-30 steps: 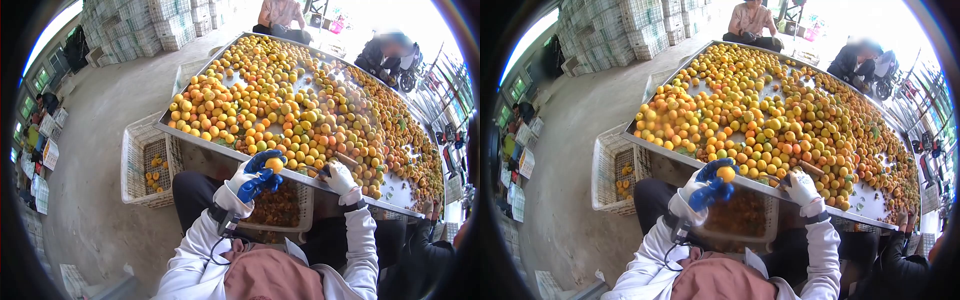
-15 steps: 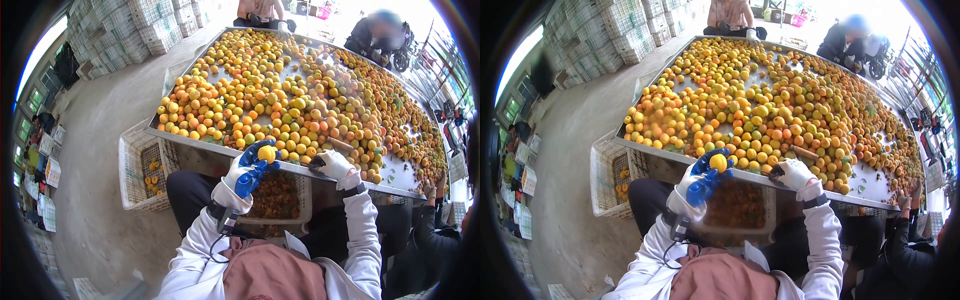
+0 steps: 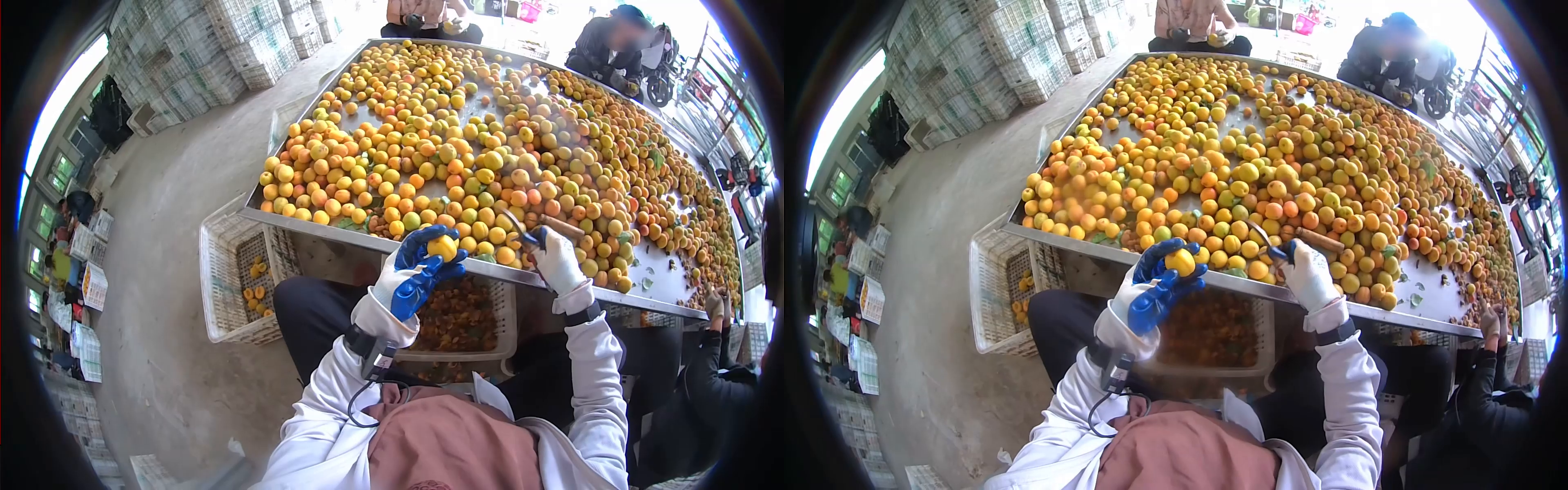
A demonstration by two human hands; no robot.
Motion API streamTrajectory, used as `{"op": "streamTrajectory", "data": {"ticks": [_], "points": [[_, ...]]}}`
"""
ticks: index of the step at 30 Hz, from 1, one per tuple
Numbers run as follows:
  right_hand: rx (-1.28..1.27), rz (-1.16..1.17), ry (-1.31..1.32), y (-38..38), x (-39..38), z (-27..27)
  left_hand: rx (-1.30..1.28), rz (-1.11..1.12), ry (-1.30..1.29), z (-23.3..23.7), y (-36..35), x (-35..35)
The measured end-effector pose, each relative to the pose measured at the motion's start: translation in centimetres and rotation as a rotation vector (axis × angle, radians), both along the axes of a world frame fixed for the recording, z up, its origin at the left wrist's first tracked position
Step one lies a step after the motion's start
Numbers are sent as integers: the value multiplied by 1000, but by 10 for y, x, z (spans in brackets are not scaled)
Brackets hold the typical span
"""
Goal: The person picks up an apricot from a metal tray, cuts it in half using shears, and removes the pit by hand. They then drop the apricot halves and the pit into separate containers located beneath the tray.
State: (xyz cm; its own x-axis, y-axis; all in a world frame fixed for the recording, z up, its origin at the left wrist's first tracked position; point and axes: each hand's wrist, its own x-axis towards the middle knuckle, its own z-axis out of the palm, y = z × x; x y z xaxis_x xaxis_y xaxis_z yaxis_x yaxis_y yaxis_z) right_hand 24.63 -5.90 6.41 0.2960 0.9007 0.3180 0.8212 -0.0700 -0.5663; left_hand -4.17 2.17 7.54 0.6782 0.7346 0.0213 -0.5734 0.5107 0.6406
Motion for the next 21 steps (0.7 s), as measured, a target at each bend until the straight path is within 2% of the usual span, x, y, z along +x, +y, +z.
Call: {"op": "streamTrajectory", "data": {"ticks": [1,2,4,5,8,9,10,12,13,16,21], "points": [[8,-27,138,3,0,-2,1,3,-1,0,1,1],[10,-24,136,1,1,1,71,15,47,1,2,2],[-87,-65,977,-6,-22,42,138,32,94,4,2,3],[-96,-44,1036,-12,-21,37,146,35,114,9,2,4],[-168,102,938,-30,-50,59,197,36,148,12,5,5],[-135,161,668,-35,-61,65,239,27,165,12,6,6],[-191,221,645,-36,-64,59,238,30,167,12,7,6],[-133,330,698,-44,-83,60,304,34,262,15,6,8],[-87,374,634,-45,-86,54,303,33,264,18,4,9],[-18,365,371,-44,-90,41,270,-17,281,23,2,10],[-63,266,218,-49,-91,33,286,-36,292,10,5,14]]}}
